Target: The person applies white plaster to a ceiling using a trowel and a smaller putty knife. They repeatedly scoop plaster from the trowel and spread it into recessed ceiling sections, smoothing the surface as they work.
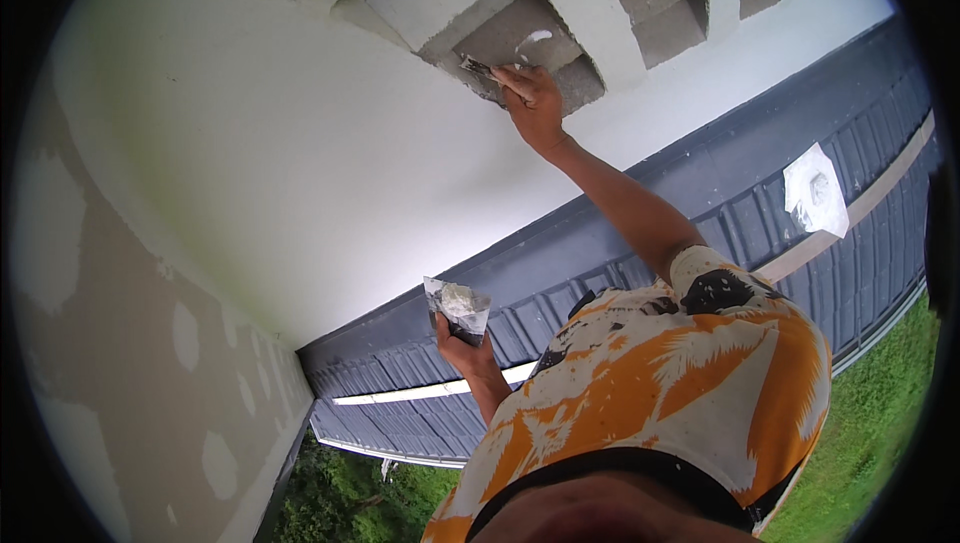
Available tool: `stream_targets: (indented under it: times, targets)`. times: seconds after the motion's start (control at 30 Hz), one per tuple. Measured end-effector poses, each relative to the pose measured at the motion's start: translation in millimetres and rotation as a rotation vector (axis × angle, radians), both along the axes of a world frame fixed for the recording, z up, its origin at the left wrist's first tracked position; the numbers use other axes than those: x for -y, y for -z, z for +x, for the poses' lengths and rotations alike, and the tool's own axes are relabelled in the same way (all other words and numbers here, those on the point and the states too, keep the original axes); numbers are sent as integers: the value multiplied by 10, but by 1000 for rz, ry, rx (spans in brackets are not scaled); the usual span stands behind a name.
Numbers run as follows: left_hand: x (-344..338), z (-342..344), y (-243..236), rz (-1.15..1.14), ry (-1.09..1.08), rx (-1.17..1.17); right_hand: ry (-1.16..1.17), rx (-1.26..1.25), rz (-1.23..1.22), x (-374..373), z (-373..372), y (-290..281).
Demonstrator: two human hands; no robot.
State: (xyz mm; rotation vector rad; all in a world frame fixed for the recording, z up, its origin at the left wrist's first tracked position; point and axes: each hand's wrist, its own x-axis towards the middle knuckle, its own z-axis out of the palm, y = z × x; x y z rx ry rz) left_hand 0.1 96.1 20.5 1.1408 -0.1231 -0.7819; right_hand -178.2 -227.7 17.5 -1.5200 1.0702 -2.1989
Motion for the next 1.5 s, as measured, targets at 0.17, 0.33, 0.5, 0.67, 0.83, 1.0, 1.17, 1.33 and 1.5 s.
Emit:
stream_targets:
  times: [0.17,0.33,0.5,0.67,0.83,1.0,1.17,1.33,1.5]
  targets:
    - [-8,148,101,-56,3,-56,-42,-38,-50,140,102,-164]
    - [14,51,35,-49,2,-32,-27,-202,-4,56,-44,65]
    - [-31,107,51,-71,33,-33,9,-93,-7,89,-25,-45]
    - [12,105,50,-37,5,-38,-22,-264,-53,16,-48,36]
    - [-93,154,119,-80,-1,-11,-97,-204,86,-166,-278,126]
    - [-48,254,202,-55,22,-56,-142,-243,235,120,-187,-351]
    - [5,121,87,-83,51,-63,-247,-275,259,-23,-237,-122]
    - [-88,253,189,-12,17,-55,-220,-246,272,-374,-433,75]
    - [23,246,125,-31,68,-54,-101,-212,257,32,-201,-310]
